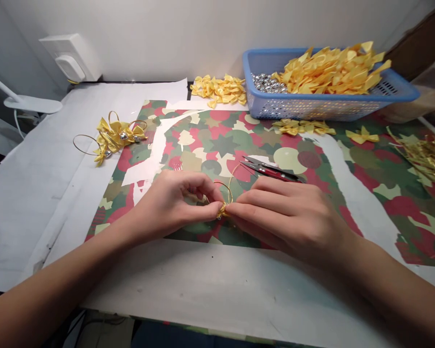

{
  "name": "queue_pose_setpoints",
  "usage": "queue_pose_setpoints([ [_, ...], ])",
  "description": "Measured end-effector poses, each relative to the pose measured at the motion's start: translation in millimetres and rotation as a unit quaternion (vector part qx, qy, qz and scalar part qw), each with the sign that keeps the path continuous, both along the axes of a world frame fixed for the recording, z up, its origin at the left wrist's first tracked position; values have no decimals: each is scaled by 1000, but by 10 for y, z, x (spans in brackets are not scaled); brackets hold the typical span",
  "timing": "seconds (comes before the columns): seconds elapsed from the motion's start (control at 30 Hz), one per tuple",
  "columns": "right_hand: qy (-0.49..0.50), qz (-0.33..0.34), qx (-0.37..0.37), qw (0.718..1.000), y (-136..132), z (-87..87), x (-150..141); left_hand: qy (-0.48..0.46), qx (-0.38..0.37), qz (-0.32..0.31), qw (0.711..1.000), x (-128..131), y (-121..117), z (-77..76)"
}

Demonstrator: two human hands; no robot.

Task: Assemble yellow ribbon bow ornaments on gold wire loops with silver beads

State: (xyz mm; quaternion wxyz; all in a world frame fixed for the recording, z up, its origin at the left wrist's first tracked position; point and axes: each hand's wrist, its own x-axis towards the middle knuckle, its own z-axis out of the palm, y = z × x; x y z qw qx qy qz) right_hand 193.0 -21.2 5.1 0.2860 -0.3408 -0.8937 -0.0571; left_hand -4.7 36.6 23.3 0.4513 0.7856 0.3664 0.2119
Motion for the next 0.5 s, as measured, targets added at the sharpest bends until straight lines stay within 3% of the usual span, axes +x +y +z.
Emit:
queue_pose_setpoints([
  [0.5,13,8,25,1000,-15,3,-22,3,33,-21,999,-9,-10,-3],
])
